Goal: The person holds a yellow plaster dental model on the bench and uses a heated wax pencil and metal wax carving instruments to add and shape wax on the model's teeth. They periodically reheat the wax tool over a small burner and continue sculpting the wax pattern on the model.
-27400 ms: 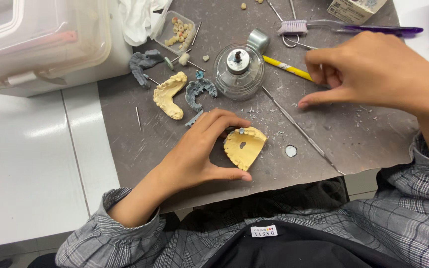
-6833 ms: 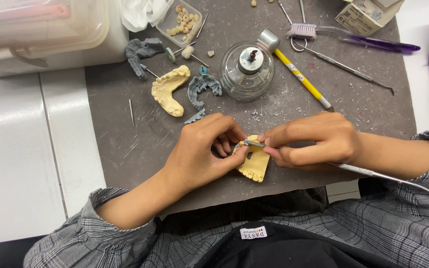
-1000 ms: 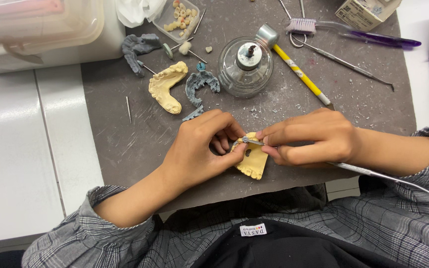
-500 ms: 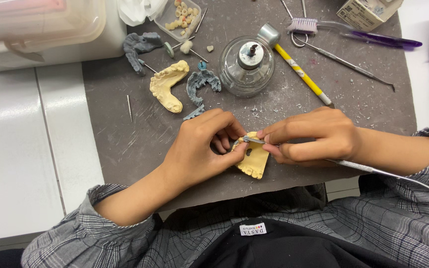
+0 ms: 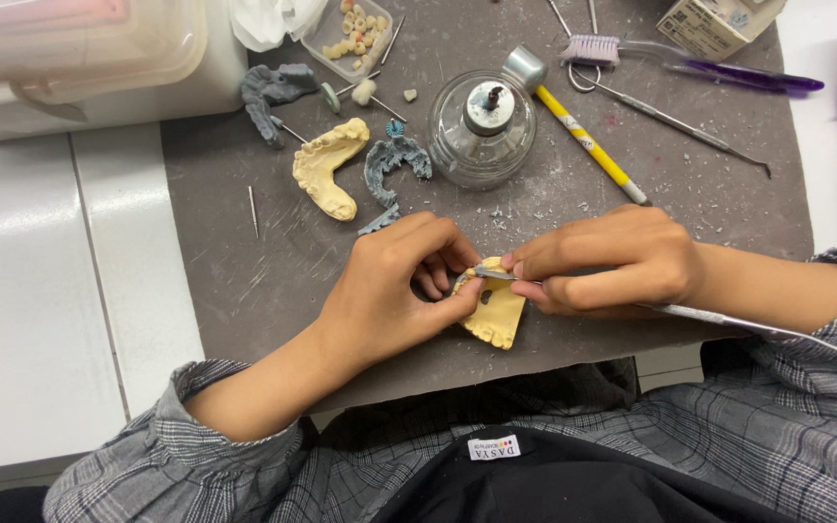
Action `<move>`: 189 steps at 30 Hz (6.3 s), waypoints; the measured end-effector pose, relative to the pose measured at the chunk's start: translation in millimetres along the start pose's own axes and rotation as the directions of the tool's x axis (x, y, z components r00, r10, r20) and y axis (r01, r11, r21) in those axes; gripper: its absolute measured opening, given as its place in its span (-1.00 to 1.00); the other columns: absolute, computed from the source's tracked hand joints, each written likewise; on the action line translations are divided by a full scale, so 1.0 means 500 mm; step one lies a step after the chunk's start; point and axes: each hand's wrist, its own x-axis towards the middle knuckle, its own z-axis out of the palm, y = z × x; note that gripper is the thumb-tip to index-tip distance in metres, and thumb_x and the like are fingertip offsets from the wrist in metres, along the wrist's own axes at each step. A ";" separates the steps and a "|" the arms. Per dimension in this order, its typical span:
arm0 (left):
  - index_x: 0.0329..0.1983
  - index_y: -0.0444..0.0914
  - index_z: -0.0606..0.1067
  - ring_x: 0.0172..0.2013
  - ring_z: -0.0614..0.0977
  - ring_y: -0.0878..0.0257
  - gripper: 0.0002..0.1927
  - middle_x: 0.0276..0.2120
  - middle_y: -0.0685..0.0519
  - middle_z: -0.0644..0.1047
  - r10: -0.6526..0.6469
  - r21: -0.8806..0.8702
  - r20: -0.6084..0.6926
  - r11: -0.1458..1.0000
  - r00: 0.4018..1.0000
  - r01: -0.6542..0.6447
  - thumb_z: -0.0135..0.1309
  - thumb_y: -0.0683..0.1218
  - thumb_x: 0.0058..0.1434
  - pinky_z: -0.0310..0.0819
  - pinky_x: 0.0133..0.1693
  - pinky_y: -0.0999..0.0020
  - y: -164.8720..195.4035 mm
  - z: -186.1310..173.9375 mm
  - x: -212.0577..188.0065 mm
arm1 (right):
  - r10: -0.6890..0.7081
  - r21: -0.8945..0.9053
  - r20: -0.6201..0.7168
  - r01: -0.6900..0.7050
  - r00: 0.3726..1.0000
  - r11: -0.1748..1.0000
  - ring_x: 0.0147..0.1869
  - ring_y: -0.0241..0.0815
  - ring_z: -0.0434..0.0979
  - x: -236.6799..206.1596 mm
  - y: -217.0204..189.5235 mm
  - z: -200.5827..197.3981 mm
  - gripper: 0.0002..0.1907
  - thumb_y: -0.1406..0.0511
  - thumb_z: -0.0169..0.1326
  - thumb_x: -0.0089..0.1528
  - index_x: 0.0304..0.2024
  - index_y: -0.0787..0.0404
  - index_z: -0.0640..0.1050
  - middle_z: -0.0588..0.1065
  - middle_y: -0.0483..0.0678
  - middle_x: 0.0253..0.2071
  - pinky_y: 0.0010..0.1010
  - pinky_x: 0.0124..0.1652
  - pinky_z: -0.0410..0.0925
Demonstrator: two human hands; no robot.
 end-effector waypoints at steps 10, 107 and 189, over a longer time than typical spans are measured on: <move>-0.23 -0.31 0.55 -0.46 0.62 0.41 -0.80 -0.37 0.09 0.54 -0.001 0.003 0.004 1.000 1.000 0.001 0.31 -0.18 0.12 0.54 -0.40 0.55 0.000 -0.002 0.001 | -0.007 -0.037 0.012 0.007 1.000 0.999 -0.17 -0.08 0.73 -0.001 0.002 -0.001 -0.77 0.46 0.30 0.17 -0.51 0.33 0.51 0.63 0.10 -0.27 -0.41 -0.24 0.60; -0.25 -0.29 0.55 -0.44 0.61 0.39 -0.79 -0.40 0.09 0.53 -0.012 -0.022 0.049 1.000 0.999 0.013 0.32 -0.15 0.10 0.53 -0.39 0.52 -0.003 -0.008 0.006 | 0.118 0.126 0.011 -0.118 0.993 0.985 -0.10 -0.04 0.74 0.006 -0.002 -0.007 -0.82 0.46 0.29 0.16 -0.48 0.34 0.54 0.62 0.08 -0.30 -0.32 -0.09 0.63; 0.19 -0.16 0.44 -0.06 0.57 0.11 -0.17 0.09 0.12 0.50 0.153 0.341 0.206 0.915 0.966 -0.218 0.43 0.18 -0.16 0.55 -0.24 0.27 0.015 -0.024 0.001 | 0.587 0.617 0.007 -0.465 0.810 0.635 -0.01 -0.16 0.74 -0.015 0.006 -0.020 -0.75 0.47 0.18 0.21 -0.35 0.23 0.33 0.56 0.08 -0.13 -0.40 -0.05 0.68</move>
